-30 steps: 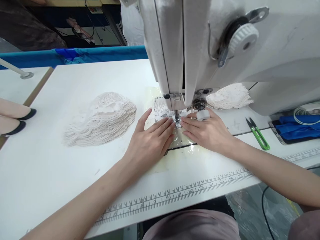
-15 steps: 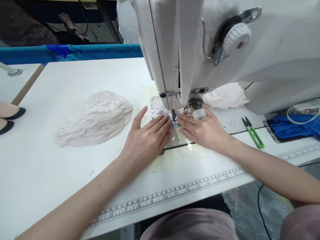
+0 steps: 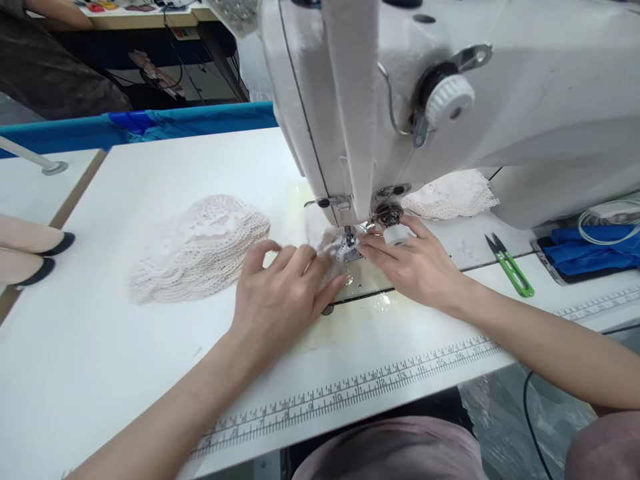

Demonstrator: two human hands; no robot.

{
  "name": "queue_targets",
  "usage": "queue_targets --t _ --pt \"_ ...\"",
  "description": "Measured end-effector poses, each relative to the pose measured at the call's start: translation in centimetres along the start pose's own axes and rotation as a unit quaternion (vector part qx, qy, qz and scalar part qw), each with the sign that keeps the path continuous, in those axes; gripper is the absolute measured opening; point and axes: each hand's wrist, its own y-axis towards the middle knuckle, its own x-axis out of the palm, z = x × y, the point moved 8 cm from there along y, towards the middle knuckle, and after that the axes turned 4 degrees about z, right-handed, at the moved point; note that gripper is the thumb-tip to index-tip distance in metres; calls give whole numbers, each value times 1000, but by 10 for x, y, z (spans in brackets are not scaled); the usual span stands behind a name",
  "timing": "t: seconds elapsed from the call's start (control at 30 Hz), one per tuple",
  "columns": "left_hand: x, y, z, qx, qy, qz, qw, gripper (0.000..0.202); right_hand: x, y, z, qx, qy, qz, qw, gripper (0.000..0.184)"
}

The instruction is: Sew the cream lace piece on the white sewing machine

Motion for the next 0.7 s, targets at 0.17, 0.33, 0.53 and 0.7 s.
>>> queue_targets --t 0.17,0.33,0.53,0.7 --pt "-9 3 1 3 -61 40 997 9 -14 2 -11 -1 48 44 998 33" --pt "9 2 1 4 -151 -6 988 27 -2 -1 -18 19 104 -20 994 37" --pt "11 2 8 3 -136 -28 990 24 11 -6 -6 74 77 -75 991 29" --pt "9 1 13 10 -115 -35 993 30 16 -5 -2 69 50 -87 993 25"
